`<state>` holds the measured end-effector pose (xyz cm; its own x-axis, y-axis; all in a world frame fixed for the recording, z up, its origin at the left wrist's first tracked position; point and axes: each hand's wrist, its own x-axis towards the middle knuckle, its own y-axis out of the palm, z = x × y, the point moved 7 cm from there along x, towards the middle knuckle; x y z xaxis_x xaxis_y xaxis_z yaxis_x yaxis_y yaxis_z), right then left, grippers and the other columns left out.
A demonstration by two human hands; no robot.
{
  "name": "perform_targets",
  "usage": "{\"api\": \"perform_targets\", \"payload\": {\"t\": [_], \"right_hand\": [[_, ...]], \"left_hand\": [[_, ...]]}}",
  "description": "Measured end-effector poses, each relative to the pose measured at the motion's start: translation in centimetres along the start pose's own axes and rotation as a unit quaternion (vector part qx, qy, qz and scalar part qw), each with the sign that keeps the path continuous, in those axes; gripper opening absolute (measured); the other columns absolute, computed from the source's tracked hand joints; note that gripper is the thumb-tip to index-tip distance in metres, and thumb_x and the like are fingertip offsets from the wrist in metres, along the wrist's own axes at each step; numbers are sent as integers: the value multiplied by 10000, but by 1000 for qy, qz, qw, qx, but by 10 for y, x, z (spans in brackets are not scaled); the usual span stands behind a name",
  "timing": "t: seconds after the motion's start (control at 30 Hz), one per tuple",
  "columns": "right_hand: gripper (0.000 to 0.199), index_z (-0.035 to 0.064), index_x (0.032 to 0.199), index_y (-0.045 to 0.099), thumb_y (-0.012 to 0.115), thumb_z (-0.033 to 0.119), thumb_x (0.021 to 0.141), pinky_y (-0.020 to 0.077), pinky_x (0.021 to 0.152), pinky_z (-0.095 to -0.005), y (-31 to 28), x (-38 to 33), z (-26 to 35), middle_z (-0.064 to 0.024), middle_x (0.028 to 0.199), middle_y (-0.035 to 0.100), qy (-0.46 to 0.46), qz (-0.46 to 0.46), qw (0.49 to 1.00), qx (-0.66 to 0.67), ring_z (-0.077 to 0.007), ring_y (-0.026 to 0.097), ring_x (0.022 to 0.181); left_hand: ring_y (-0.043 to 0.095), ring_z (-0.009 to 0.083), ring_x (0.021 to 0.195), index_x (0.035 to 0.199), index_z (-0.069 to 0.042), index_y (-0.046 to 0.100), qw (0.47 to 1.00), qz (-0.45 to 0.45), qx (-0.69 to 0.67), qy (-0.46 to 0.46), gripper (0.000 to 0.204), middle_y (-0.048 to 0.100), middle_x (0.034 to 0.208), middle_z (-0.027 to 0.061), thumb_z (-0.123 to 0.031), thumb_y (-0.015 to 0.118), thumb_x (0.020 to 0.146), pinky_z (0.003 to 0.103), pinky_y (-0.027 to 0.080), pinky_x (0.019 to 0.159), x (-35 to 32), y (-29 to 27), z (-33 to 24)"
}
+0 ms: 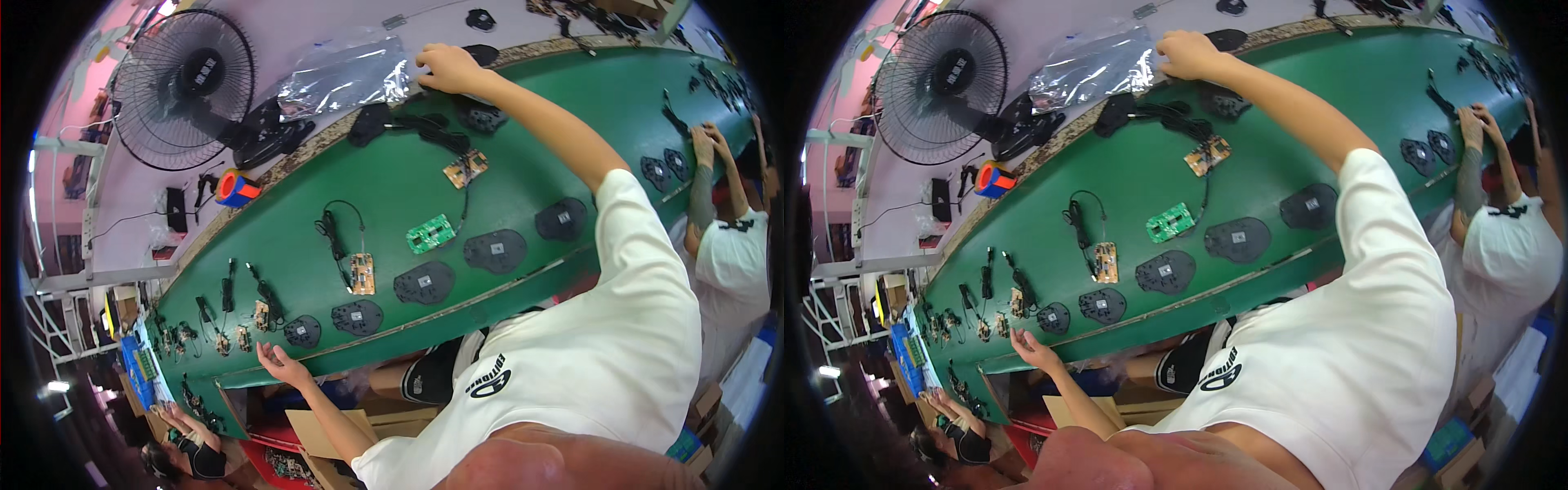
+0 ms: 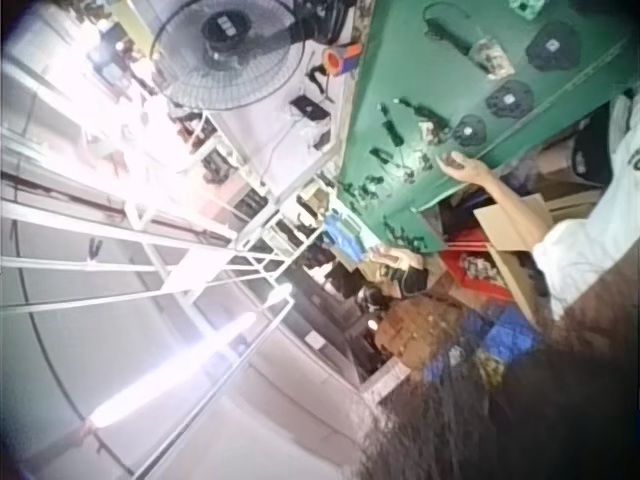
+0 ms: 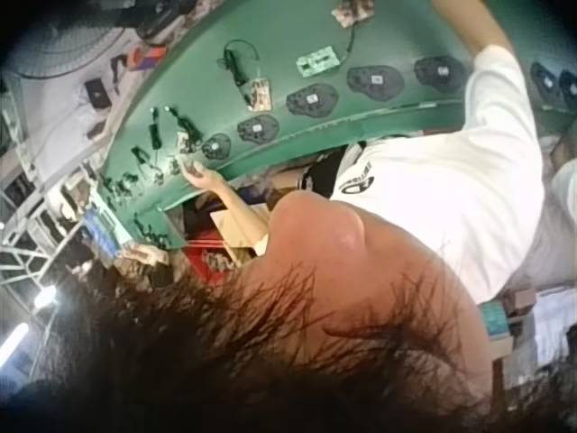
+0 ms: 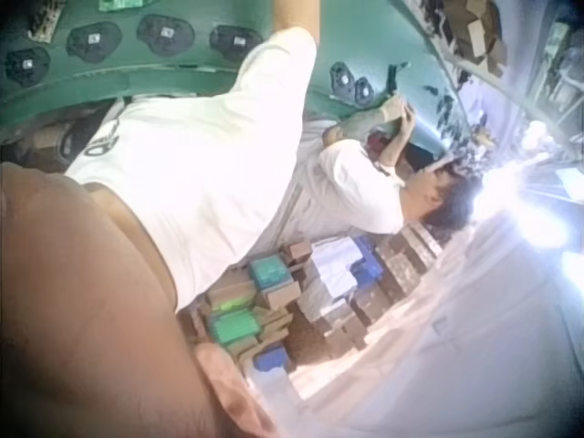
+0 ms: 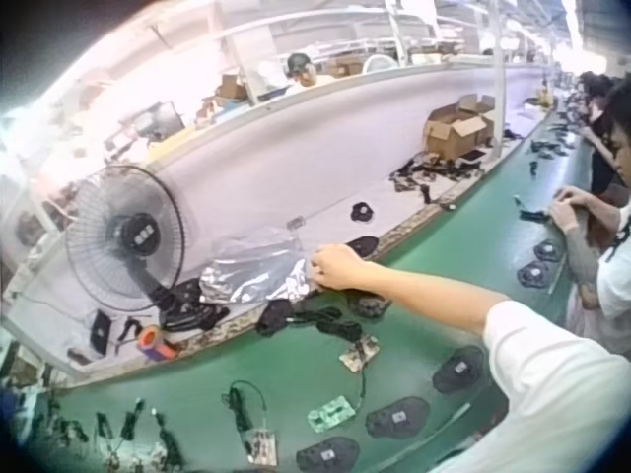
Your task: The person retrieves mouse base plates from a box, arranges them on the conveyor table, and installs circuit boards with connected cables onto the base plates by hand.
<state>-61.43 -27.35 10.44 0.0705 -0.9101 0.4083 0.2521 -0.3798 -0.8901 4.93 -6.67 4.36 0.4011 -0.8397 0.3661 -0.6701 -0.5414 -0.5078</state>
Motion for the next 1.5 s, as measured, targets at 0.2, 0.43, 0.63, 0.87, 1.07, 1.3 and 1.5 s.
{"api": "perform_targets", "payload": {"t": [0.2, 0.43, 0.63, 0.87, 1.07, 1.3, 1.5], "right_hand": [[221, 62, 922, 714, 652, 243, 813, 519, 846, -510, 55, 31, -20, -154, 958, 715, 46, 101, 994, -18, -339, 689, 957], [211, 51, 945, 697, 618, 205, 825, 473, 905, -563, 56, 39, 2, -174, 1037, 695, 38, 88, 995, 11, -344, 654, 1068], [292, 67, 1052, 687, 661, 270, 843, 508, 906, -467, 68, 35, -10, -164, 1122, 667, 58, 145, 988, -14, -352, 638, 1054], [154, 59, 956, 615, 586, 184, 871, 512, 822, -490, 86, 46, -27, -182, 978, 683, 9, 106, 994, 15, -400, 646, 964], [140, 1, 863, 622, 636, 128, 806, 503, 702, -473, 76, 46, -41, -207, 783, 655, 10, 59, 992, 114, -408, 658, 795], [200, -11, 903, 606, 708, 141, 821, 484, 657, -328, 19, 36, 61, -105, 735, 632, -47, -43, 989, 133, -181, 594, 679], [176, -5, 1015, 618, 643, 115, 889, 516, 734, -311, 32, -12, 301, -88, 843, 673, -221, 109, 912, 328, -146, 640, 790]], "left_hand": [[599, 203, 991, 1274, -2, 609, 987, 49, -79, 130, 417, 637, 1088, 95, -35, 613, 858, 357, 475, 931, 34, 113, -154], [560, 386, 1210, 1276, 42, 577, 896, 288, 122, 314, 860, 586, 1277, 256, -620, 753, 756, 470, 471, 991, 62, 378, -270], [643, 377, 1080, 1142, 0, 681, 889, 325, 192, 261, 784, 682, 1126, 226, -551, 872, 618, 456, 505, 954, 60, 429, -265], [580, 365, 1122, 1187, -72, 631, 947, 274, -48, 162, 586, 543, 1236, 183, -252, 858, 677, 439, 482, 983, 55, 372, -245], [655, 198, 993, 1194, -21, 657, 966, 155, -159, 130, 434, 670, 1110, 101, -89, 749, 775, 343, 531, 877, 70, 163, -171], [645, 224, 1081, 1371, 20, 510, 963, 79, -222, -134, 549, 660, 1181, 143, -7, 700, 857, 358, 528, 899, 58, -39, 53], [500, 370, 1238, 1343, -91, 592, 975, -8, 221, -16, 620, 584, 1282, 150, -400, 748, 828, 465, 373, 1071, 57, -23, 79]]}}
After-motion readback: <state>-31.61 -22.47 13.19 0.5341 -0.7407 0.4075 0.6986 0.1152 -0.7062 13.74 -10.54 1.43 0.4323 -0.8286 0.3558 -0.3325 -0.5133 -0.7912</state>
